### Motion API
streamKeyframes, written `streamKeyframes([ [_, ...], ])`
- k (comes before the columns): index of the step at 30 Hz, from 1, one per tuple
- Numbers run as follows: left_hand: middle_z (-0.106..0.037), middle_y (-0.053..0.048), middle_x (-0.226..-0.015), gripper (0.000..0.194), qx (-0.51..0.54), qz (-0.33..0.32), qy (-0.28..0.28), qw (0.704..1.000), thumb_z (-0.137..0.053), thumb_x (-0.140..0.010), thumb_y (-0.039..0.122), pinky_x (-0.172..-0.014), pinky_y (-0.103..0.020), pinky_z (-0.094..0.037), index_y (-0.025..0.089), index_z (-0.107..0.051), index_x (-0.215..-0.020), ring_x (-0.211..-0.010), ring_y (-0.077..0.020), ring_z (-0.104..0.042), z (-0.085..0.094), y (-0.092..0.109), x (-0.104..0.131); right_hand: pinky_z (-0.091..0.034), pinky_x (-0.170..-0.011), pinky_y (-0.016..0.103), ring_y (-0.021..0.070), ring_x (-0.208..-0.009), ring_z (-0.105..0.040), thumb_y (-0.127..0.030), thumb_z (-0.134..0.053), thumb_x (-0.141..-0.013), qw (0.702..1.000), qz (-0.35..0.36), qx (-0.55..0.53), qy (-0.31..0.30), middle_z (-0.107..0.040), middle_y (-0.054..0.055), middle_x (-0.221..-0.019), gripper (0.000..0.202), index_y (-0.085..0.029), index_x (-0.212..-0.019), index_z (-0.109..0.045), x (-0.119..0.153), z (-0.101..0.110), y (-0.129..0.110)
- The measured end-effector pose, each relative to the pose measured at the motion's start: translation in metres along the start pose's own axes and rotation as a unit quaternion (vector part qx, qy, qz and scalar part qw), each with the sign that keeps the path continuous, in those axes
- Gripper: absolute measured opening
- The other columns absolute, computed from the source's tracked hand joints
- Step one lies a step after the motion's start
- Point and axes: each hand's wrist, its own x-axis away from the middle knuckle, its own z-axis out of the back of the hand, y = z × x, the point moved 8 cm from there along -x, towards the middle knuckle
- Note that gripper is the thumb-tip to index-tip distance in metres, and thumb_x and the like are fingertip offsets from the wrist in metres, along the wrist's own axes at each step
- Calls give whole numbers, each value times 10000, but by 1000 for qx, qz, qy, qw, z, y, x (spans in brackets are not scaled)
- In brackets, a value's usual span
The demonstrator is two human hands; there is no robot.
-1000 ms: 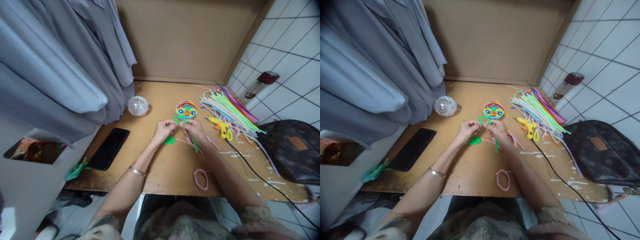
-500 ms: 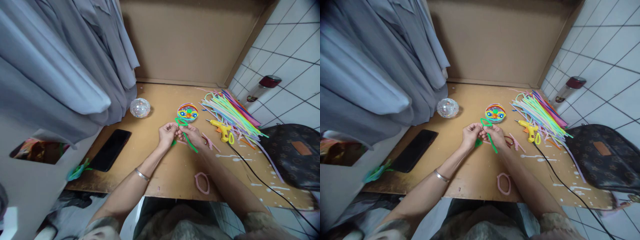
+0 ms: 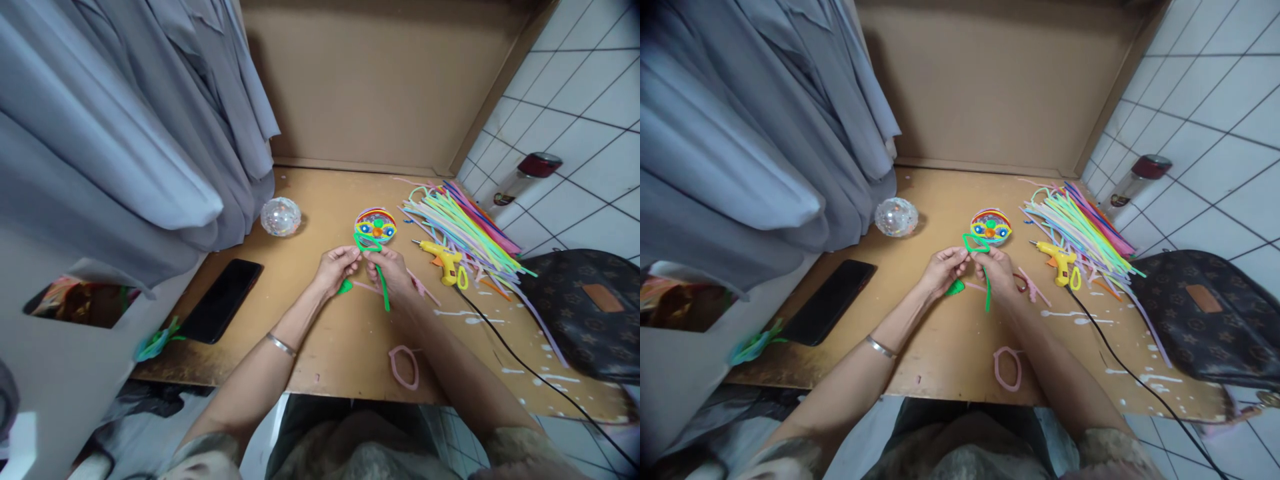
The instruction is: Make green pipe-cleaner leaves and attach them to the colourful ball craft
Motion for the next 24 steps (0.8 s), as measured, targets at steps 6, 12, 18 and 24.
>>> streamKeyframes([
  [6, -643, 11, -608, 429, 13, 32, -15, 999, -963, -459, 331, -457, -148, -347, 109, -679, -693, -488, -26, -500, 1, -3, -1, -194, -361, 189, 27, -346, -285, -382, -848, -545, 1000, -1, -3, -25, -397, -113, -414, 385, -211, -634, -515, 2, -2, -2],
  [12, -635, 15, -601, 463, 16, 34, -20, 999, -977, -415, 345, -461, -144, -369, 96, -684, -673, -479, -18, -493, 1, -4, 0, -148, -369, 211, 27, -350, -241, -340, -829, -531, 1000, 13, 19, -18, -357, -124, -389, 321, -201, -632, -558, 7, -6, -8],
  [18, -642, 9, -611, 423, 17, 54, -27, 998, -970, -440, 305, -466, -146, -372, 97, -690, -678, -483, -19, -499, -1, -5, 3, -132, -378, 223, 27, -364, -238, -306, -813, -531, 999, 21, 27, -21, -373, -116, -397, 283, -199, -609, -563, 8, -5, -11],
  [24, -634, 0, -589, 362, -48, 37, -37, 997, -920, -477, 308, -437, -166, -327, 101, -671, -640, -457, -31, -484, -2, 2, 4, -186, -377, 234, 42, -342, -223, -338, -776, -602, 992, 2, 81, -93, -313, -123, -365, 236, -212, -613, -576, 12, -9, -15],
])
